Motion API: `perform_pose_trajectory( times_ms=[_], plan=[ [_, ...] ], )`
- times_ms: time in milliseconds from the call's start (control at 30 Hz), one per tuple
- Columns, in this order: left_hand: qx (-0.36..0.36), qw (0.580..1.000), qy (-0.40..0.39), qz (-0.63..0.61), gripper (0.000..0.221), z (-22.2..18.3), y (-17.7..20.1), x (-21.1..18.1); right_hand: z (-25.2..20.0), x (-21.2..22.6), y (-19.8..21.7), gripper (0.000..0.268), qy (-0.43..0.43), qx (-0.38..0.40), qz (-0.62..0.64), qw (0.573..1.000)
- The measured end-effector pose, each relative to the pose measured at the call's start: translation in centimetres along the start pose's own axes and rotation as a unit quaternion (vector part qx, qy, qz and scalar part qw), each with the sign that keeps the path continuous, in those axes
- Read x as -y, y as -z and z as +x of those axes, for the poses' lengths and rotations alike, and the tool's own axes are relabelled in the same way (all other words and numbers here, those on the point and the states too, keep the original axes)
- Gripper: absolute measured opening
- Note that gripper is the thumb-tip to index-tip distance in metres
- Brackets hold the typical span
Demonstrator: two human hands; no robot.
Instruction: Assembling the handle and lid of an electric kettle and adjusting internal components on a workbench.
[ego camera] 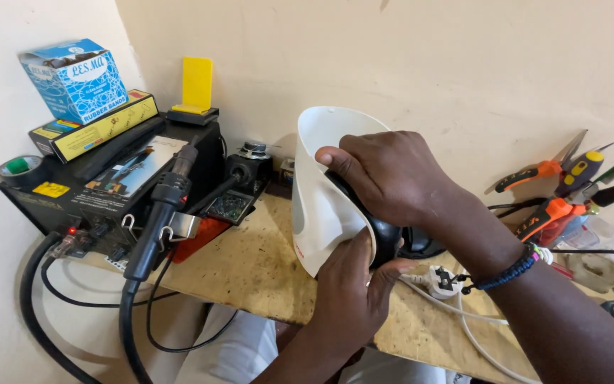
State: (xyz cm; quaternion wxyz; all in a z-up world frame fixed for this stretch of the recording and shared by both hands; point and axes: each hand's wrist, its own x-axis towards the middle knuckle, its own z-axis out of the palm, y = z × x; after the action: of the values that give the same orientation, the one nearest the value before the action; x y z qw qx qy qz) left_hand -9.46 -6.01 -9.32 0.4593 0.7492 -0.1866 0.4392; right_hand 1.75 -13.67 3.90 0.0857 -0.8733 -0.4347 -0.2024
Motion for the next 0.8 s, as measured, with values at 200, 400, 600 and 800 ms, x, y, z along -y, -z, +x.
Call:
perform_pose_trajectory(
  times_ms=[200,400,600,800],
  plan=[
    [-0.063,0.997,-0.052,0.010,0.037,-0.2,-1.3,0.6,-1.3,1.4,-0.2,0.045,0.117,-0.174,-0.098,0.973],
    [-0.090,0.994,-0.057,0.014,0.036,-0.2,-1.8,1.0,-1.0,3.0,-0.7,0.063,-0.016,-0.058,-0.032,0.998],
    [-0.109,0.992,-0.061,0.001,0.033,0.5,-1.8,0.8,-0.1,2.9,-0.5,0.069,-0.031,-0.005,-0.041,0.999],
    [-0.117,0.992,-0.026,-0.043,0.040,1.1,-1.8,0.5,1.9,3.1,0.4,0.087,-0.093,0.077,-0.049,0.992]
  ],
)
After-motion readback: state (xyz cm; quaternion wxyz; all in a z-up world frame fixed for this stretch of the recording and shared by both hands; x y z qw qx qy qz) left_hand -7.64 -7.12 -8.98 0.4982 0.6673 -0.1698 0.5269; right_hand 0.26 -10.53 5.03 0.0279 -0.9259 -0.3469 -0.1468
